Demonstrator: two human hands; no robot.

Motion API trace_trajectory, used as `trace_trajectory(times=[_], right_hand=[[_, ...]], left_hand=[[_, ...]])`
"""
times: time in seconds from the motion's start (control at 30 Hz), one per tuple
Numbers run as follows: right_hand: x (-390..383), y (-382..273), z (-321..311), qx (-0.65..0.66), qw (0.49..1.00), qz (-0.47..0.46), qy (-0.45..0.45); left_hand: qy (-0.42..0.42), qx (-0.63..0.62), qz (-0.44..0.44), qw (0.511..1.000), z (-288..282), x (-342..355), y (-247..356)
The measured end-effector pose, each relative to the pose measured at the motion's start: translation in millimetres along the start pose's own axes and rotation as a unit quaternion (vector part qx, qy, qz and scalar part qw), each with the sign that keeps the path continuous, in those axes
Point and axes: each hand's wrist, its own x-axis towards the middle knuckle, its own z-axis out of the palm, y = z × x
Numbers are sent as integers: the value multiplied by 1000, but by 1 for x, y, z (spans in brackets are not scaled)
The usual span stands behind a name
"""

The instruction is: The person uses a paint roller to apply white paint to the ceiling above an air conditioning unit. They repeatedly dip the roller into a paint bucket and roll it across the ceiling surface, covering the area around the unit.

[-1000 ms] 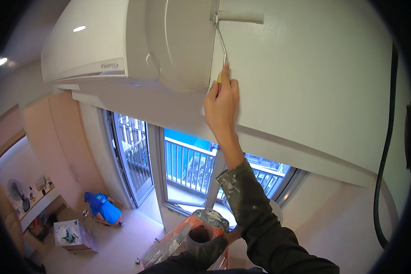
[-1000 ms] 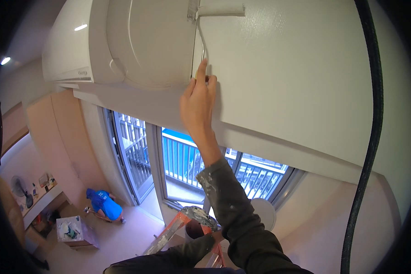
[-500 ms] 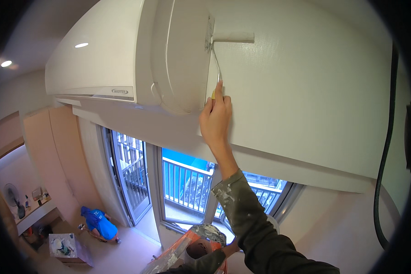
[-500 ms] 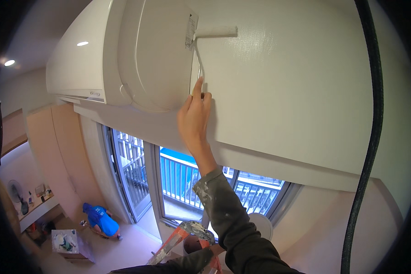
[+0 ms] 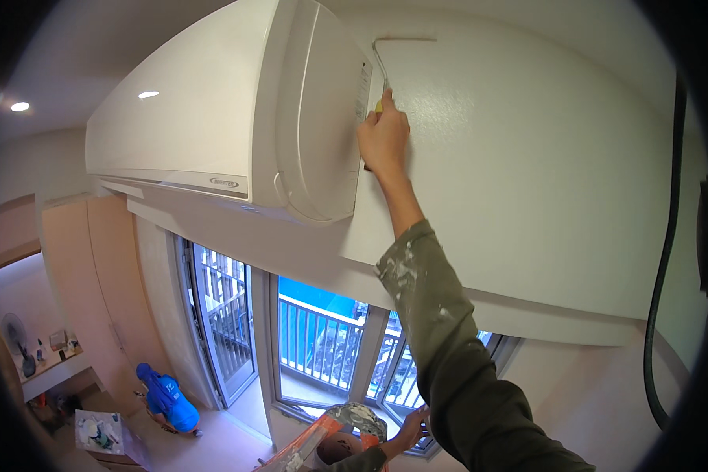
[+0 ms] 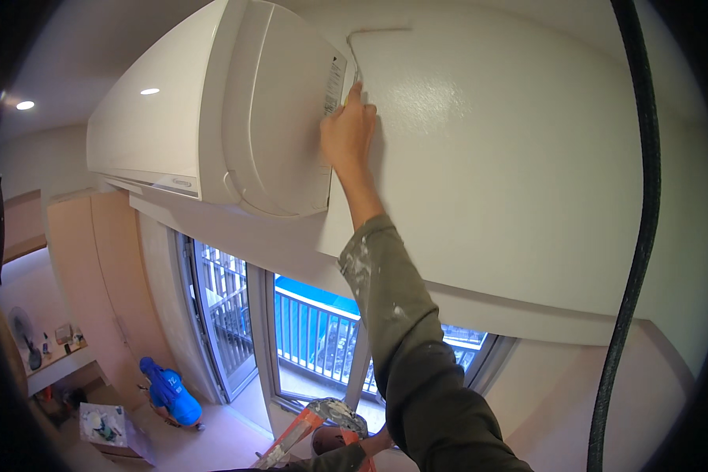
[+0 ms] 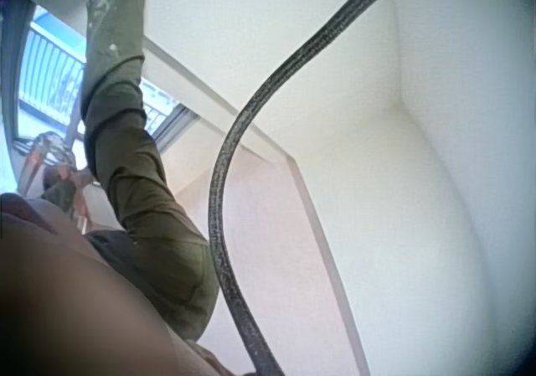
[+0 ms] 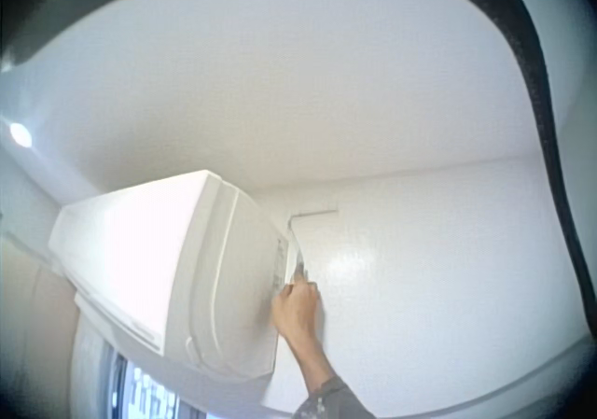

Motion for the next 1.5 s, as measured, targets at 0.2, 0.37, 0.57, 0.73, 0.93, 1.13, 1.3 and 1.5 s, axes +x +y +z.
trace_trajectory(times=[0.2,0.37,0.57,0.73,0.93,1.13,1.3,1.5], right_hand=[[29,-20,-2,57,997,33,-37],[-10,-5,-1,46,996,54,-61],[-31,-1,-44,-8,998,41,-37],[-6,17,-118,-6,999,-40,-29],[53,28,-180,-99,977,-133,-130],[96,-4,-202,-209,941,-138,-226],[133,-12,-206,-258,919,-125,-270],[154,-54,-194,-345,888,-60,-298]], left_hand=[[35,40,38,998,29,-33,27],[25,-19,7,999,19,-23,26],[8,6,12,1000,13,-18,17],[14,4,-26,1000,24,-26,32],[22,14,-21,999,26,-33,36],[25,16,-5,1000,32,-39,38],[23,24,-4,999,36,-41,38],[31,25,-3,999,35,-39,37]])
